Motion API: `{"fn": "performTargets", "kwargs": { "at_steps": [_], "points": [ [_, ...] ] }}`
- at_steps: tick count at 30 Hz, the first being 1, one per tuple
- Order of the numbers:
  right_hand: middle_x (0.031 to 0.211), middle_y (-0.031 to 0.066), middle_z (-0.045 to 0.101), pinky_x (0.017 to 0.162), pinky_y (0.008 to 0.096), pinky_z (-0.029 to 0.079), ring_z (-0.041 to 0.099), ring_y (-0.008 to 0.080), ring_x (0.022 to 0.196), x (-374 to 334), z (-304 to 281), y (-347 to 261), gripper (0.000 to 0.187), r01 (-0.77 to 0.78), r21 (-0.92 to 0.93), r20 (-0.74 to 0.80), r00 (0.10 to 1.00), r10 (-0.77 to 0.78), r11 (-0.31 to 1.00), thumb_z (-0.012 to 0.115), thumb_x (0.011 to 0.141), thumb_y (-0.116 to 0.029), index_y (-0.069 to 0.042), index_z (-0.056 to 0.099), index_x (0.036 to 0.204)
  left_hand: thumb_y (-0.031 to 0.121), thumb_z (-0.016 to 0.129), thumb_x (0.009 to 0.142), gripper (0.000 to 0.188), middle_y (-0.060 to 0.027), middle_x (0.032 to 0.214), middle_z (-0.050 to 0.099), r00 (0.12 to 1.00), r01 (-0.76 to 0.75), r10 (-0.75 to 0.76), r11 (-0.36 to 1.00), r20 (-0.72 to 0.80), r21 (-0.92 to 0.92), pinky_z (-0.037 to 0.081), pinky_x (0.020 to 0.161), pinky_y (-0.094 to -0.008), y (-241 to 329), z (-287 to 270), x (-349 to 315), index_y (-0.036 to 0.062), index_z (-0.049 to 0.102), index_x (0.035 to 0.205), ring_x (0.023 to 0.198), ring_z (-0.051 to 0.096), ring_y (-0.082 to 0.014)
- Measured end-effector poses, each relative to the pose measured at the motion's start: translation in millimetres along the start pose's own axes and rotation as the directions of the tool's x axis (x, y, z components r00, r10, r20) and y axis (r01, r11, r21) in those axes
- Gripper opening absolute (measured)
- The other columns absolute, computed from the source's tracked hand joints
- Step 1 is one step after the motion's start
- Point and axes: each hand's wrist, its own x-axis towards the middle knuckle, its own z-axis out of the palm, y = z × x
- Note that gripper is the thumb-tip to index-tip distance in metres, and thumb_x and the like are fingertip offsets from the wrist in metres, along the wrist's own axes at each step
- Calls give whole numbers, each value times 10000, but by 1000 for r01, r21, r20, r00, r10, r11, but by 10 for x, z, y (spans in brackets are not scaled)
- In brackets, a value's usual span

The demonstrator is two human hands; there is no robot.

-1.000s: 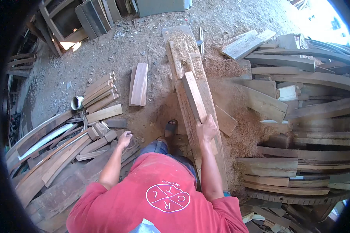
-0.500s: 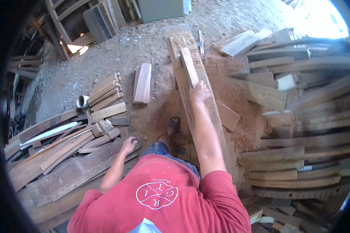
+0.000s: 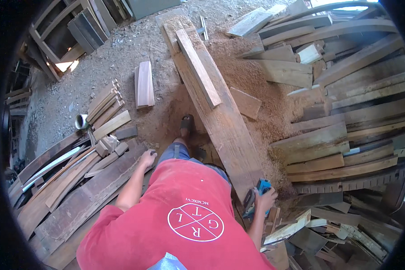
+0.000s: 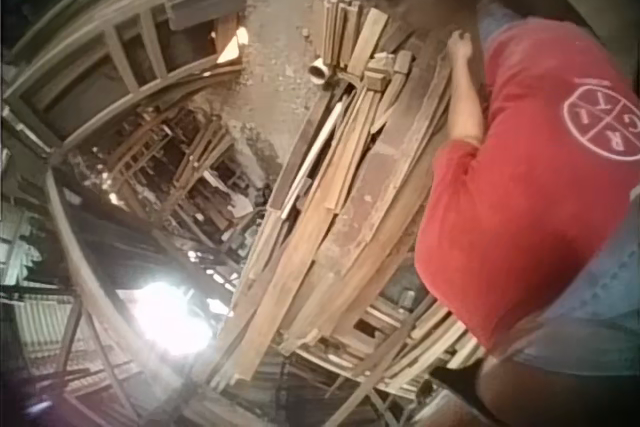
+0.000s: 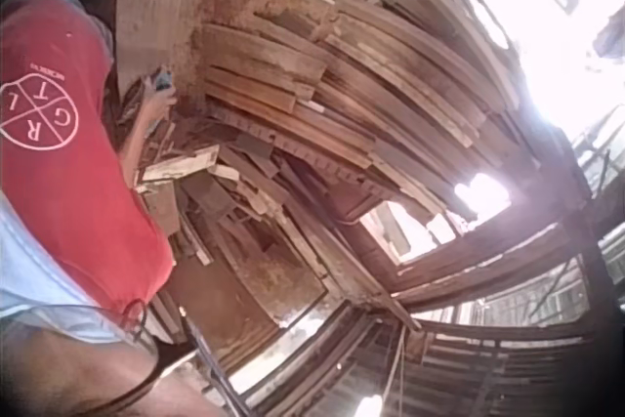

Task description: The person uses a circular saw to cut a wooden block, measures the block with a ruler, and smooths the surface of a long wooden plank using an electric hand planer.

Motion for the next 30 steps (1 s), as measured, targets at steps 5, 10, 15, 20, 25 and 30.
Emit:
{"fn": "performTargets", "kwargs": {
  "at_steps": [5, 10, 15, 20, 25, 30],
  "points": [
    [1028, 226, 671, 916, 500, 526, 645, 471, 985, -224, 187, 552, 703, -121, 455, -11, 990, 141, 882, 891, 775, -375, -24, 535, 1269, 340, 653, 955, 459, -244, 1278, 682, 981, -193, 193, 981, -20, 15, 497, 1052, -457, 481, 42, 109, 59, 662, 1318, 1223, 637, -394],
    [761, 21, 650, 599, 345, 530, 622, 143, 645, -363, 501, 1007, 376, -431, 883, 444, 896, -32, 185, 891, 817, -261, 3, 708, 1012, 308, 622, 986, 391, -232, 1271, 680, 902, -427, 414, 898, -125, -105, 495, 1060, -453, 1335, -202, -42, 70, 676, 1291, 1212, 642, -385],
    [749, 17, 642, 593, 341, 478, 570, 145, 625, -310, 242, 671, 321, -106, 856, 195, 972, -127, 507, 827, 888, -277, -5, 706, 1006, 274, 619, 993, 339, -212, 1242, 692, 715, -693, 692, 685, -98, -223, 494, 1053, -437, 2324, -210, -443, 61, 697, 1245, 1189, 647, -370],
    [708, 53, 590, 629, 348, 455, 521, 133, 655, -83, -960, -152, 377, 224, 788, 70, 893, -445, 573, 753, 945, -383, -15, 682, 969, 294, 605, 1020, 312, -182, 1150, 689, 192, -928, 980, 166, -47, -333, 484, 1006, -432, 3492, -138, -1164, 45, 705, 1180, 1125, 623, -365],
    [644, 40, 536, 571, 333, 422, 478, 117, 611, 171, -1732, -783, 412, 406, 854, -57, 694, -718, 325, 781, 904, -387, 10, 667, 918, 339, 590, 1041, 351, -127, 879, 699, -68, -919, 997, -53, 25, -391, 505, 854, -417, 4181, -307, -1539, 41, 723, 912, 934, 642, -302],
    [610, 63, 567, 545, 344, 442, 532, 125, 565, 370, -2195, -1281, 469, 555, 801, -125, 525, -842, 227, 798, 864, -418, 33, 690, 935, 475, 582, 1033, 622, -44, 562, 623, -1, -828, 991, 75, 135, -556, 461, 554, -357, 4284, -573, -1295, 56, 668, 581, 537, 593, -173]
  ]
}}
